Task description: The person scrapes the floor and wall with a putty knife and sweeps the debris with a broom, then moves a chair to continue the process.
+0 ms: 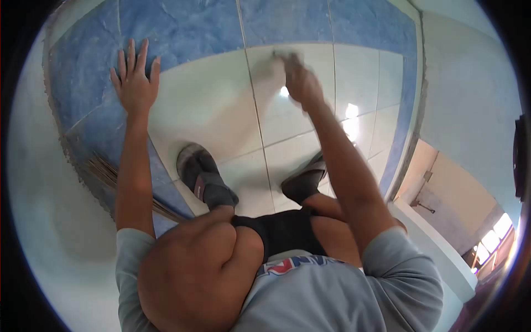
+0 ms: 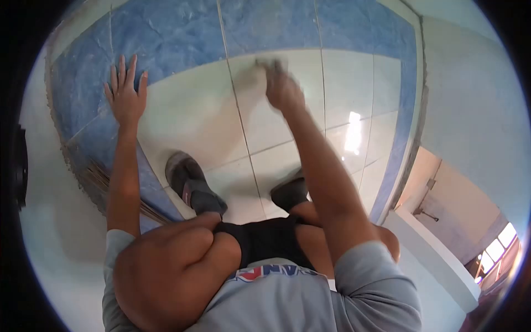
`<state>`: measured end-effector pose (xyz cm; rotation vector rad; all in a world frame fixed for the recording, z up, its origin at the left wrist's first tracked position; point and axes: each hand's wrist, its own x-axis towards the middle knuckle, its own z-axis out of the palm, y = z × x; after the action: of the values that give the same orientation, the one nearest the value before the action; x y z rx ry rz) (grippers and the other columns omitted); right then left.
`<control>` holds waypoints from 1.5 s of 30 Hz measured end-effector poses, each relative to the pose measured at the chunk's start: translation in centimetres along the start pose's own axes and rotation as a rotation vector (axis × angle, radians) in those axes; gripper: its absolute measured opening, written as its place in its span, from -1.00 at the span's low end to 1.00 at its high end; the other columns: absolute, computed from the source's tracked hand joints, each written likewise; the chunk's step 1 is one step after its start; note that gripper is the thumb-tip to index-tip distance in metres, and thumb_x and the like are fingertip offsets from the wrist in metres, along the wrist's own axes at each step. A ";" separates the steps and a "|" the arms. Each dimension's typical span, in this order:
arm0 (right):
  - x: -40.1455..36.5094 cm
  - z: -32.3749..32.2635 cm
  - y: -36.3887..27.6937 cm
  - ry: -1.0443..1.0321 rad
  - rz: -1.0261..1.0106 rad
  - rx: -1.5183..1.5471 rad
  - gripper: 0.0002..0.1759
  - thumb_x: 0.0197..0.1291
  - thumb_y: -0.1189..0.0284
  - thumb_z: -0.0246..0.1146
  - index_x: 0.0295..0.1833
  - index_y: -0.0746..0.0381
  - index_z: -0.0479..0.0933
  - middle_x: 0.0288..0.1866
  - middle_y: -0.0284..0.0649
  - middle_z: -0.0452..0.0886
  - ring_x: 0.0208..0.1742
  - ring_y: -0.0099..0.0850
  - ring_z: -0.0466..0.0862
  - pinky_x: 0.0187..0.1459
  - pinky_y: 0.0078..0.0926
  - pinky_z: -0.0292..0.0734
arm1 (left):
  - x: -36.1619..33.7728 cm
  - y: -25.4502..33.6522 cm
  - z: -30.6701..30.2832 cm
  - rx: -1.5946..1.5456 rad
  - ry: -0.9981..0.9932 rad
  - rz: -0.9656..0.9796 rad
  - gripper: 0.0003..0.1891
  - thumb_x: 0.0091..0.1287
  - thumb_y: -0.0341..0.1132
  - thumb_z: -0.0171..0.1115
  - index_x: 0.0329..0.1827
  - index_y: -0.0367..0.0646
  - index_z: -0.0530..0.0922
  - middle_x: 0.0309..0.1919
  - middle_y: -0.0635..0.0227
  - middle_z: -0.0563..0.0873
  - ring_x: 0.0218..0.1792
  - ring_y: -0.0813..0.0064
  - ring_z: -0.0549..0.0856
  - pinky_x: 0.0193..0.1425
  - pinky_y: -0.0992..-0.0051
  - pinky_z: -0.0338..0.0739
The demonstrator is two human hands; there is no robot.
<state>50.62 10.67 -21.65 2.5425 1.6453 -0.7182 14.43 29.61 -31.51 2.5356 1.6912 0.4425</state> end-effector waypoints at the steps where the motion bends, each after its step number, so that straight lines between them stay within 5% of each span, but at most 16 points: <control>1: 2.8 -2.3 -1.4 -0.027 0.036 -0.042 -0.53 0.55 0.31 0.00 0.48 -0.17 0.48 0.55 -0.06 0.45 0.18 0.16 0.69 0.19 0.04 0.66 | -0.2 -0.1 0.2 -0.019 0.036 0.017 -0.42 0.58 0.22 0.04 0.64 0.47 0.37 0.70 0.54 0.26 0.70 0.20 0.17 0.72 -0.15 -0.10; 5: -5.1 2.9 1.8 0.022 0.027 -0.002 -0.51 0.55 0.30 0.02 0.52 -0.15 0.45 0.58 -0.07 0.43 0.14 0.05 0.74 0.12 0.03 0.69 | -0.1 -0.1 0.1 -0.030 0.046 0.029 -0.41 0.60 0.23 -0.02 0.67 0.49 0.30 0.72 0.56 0.22 0.72 0.24 0.14 0.73 -0.11 -0.14; 7: -14.3 6.6 1.8 -0.038 -0.020 -0.059 -0.43 0.51 0.33 0.03 0.58 -0.22 0.39 0.65 -0.15 0.36 -0.16 -0.14 0.84 -0.36 -0.19 0.75 | 0.2 0.0 0.0 -0.025 0.044 0.017 -0.41 0.60 0.23 -0.02 0.67 0.50 0.30 0.72 0.56 0.21 0.72 0.24 0.13 0.73 -0.11 -0.14; 9: -22.0 6.0 -1.8 -0.318 -0.023 -0.070 -0.30 0.42 0.41 0.05 0.65 -0.28 0.30 0.71 -0.11 0.24 -0.23 -0.12 0.85 -0.42 -0.18 0.75 | -0.2 0.0 -0.2 -0.018 0.027 0.009 -0.41 0.59 0.24 -0.01 0.67 0.51 0.30 0.72 0.56 0.21 0.72 0.24 0.12 0.73 -0.11 -0.15; 13: -20.7 6.1 -7.1 -0.457 0.094 0.000 -0.25 0.42 0.39 0.09 0.68 -0.29 0.19 0.78 -0.08 0.04 -0.19 0.12 0.81 -0.22 0.08 0.77 | 0.3 -0.4 0.4 -0.024 0.044 0.019 -0.41 0.59 0.25 -0.01 0.66 0.52 0.30 0.71 0.56 0.22 0.71 0.23 0.14 0.73 -0.14 -0.13; 16: -16.7 6.3 -8.7 -0.279 0.059 0.187 -0.36 0.49 0.24 0.16 0.63 -0.12 0.25 0.76 0.03 0.02 -0.12 0.26 0.75 -0.13 0.16 0.73 | -0.1 -0.4 0.7 -0.066 0.072 0.055 -0.42 0.60 0.25 -0.01 0.65 0.54 0.31 0.70 0.56 0.24 0.70 0.20 0.16 0.73 -0.17 -0.13; 19: -18.1 6.9 -9.6 -0.174 0.107 0.237 -0.32 0.49 0.20 0.19 0.64 0.03 0.23 0.75 0.10 0.02 -0.08 0.32 0.73 -0.08 0.16 0.73 | -0.1 -0.4 0.4 -0.057 0.055 0.046 -0.43 0.60 0.24 -0.01 0.65 0.54 0.32 0.70 0.55 0.24 0.70 0.19 0.16 0.73 -0.19 -0.14; 20: -19.3 6.6 -9.3 -0.265 0.121 0.251 -0.27 0.45 0.24 0.26 0.61 0.28 0.25 0.71 0.22 0.08 0.25 0.27 0.63 0.05 0.06 0.73 | -0.2 -0.3 0.3 -0.057 0.046 0.043 -0.43 0.60 0.24 -0.01 0.65 0.54 0.32 0.71 0.55 0.23 0.71 0.19 0.15 0.73 -0.19 -0.14; 22: -21.5 7.1 -8.0 -0.206 0.034 0.317 -0.26 0.41 0.30 0.31 0.60 0.32 0.26 0.70 0.26 0.07 0.41 0.26 0.53 0.23 0.00 0.66 | 0.3 -0.4 0.3 -0.047 0.047 0.036 -0.43 0.60 0.24 -0.01 0.65 0.53 0.32 0.71 0.54 0.23 0.71 0.19 0.15 0.73 -0.19 -0.15; 23: -22.0 7.7 -7.1 -0.114 -0.057 0.329 -0.26 0.41 0.29 0.29 0.61 0.29 0.25 0.71 0.26 0.06 0.32 0.22 0.62 0.12 0.01 0.72 | 0.2 -0.5 0.3 -0.041 0.038 0.033 -0.43 0.60 0.24 -0.01 0.65 0.53 0.32 0.71 0.54 0.23 0.71 0.19 0.15 0.73 -0.18 -0.15; 25: -18.9 5.9 -7.0 -0.149 -0.041 0.478 -0.29 0.39 0.37 0.28 0.59 0.32 0.28 0.66 0.28 0.17 0.33 0.21 0.60 0.17 -0.03 0.69 | 0.0 -0.3 0.2 -0.038 0.020 0.037 -0.43 0.60 0.24 -0.01 0.65 0.52 0.33 0.71 0.54 0.23 0.71 0.19 0.15 0.73 -0.18 -0.15; 26: -16.2 7.0 -6.1 0.073 -0.155 0.433 -0.33 0.39 0.44 0.22 0.58 0.32 0.31 0.47 0.36 0.41 0.20 0.22 0.66 0.15 0.00 0.67 | 0.0 -0.2 0.1 -0.037 0.014 0.026 -0.42 0.59 0.25 -0.01 0.65 0.52 0.33 0.71 0.54 0.23 0.71 0.19 0.15 0.73 -0.17 -0.16; 28: -9.9 4.2 -6.9 0.099 -0.077 0.485 -0.39 0.39 0.49 0.17 0.55 0.26 0.36 0.10 0.37 0.64 0.01 0.27 0.69 0.06 0.10 0.64 | 0.1 -0.2 0.0 -0.031 0.010 0.018 -0.42 0.59 0.25 -0.01 0.65 0.51 0.33 0.71 0.53 0.23 0.71 0.19 0.14 0.73 -0.16 -0.16; 32: -0.1 0.7 -8.6 0.130 0.000 0.369 -0.52 0.40 0.42 0.17 0.42 0.15 0.51 -0.28 0.27 0.68 -0.17 0.30 0.68 -0.08 0.18 0.60 | -0.1 -0.4 0.3 -0.041 -0.001 0.016 -0.41 0.59 0.27 -0.04 0.66 0.51 0.31 0.71 0.52 0.22 0.72 0.20 0.13 0.73 -0.13 -0.18; 43: -22.0 3.5 -3.9 -0.147 0.168 0.370 -0.62 0.45 0.42 0.15 0.32 0.12 0.57 -0.39 0.27 0.63 -0.25 0.29 0.68 -0.20 0.27 0.54 | -0.2 -0.4 0.5 -0.076 0.038 0.013 -0.40 0.59 0.27 -0.04 0.67 0.53 0.29 0.72 0.52 0.21 0.72 0.21 0.13 0.73 -0.12 -0.18; 45: -21.6 2.9 -3.1 -0.381 0.280 0.248 -0.73 0.47 0.40 0.14 0.19 0.17 0.58 -0.36 0.26 0.66 -0.22 0.28 0.69 -0.17 0.24 0.56 | -0.1 -0.5 0.5 -0.049 0.018 0.015 -0.39 0.59 0.25 -0.02 0.67 0.48 0.31 0.72 0.52 0.21 0.72 0.21 0.12 0.73 -0.13 -0.18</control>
<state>39.66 -7.25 -15.10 2.5025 1.1171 -1.3413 14.07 29.72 -32.13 2.5190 1.6479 0.5033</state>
